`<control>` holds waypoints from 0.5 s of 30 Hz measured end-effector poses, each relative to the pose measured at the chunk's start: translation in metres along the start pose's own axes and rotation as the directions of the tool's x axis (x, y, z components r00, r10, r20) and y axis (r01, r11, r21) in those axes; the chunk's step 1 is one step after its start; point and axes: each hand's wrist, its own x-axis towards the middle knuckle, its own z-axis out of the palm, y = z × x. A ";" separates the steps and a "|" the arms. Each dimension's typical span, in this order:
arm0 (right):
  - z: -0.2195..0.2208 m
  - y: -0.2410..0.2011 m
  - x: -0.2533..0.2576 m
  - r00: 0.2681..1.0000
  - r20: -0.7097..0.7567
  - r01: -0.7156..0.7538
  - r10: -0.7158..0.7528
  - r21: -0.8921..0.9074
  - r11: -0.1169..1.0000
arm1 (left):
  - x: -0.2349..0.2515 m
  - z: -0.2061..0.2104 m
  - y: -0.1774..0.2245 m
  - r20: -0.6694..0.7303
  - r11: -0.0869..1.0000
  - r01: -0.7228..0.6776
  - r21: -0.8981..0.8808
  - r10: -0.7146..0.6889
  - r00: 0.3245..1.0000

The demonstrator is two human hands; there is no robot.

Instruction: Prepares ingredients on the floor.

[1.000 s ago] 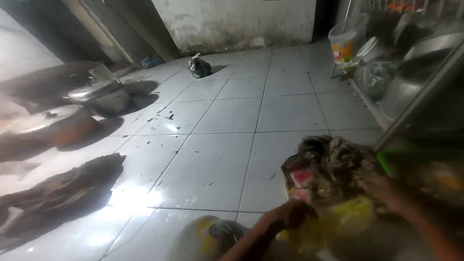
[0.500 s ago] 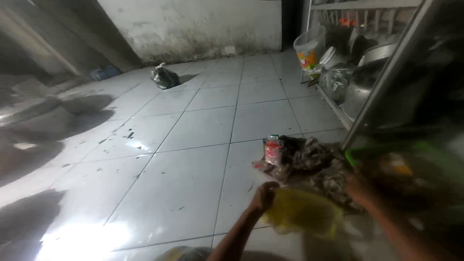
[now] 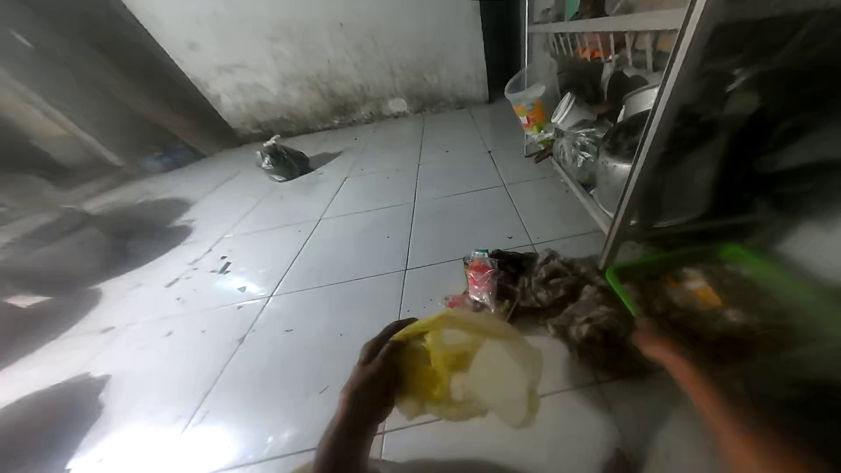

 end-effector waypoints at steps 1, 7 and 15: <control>0.002 0.000 -0.002 0.999 0.033 -0.016 0.016 0.020 1.000 | -0.004 -0.003 0.004 -0.026 0.999 0.002 -0.041 -0.003 1.000; 0.019 -0.036 -0.037 0.986 0.114 0.107 -0.122 0.133 0.985 | -0.025 -0.007 0.023 -0.085 0.975 0.080 -0.209 -0.099 0.991; 0.060 -0.086 -0.082 0.888 0.209 0.351 -0.410 0.268 0.897 | -0.047 -0.015 0.013 -0.071 0.964 0.133 -0.232 -0.153 0.986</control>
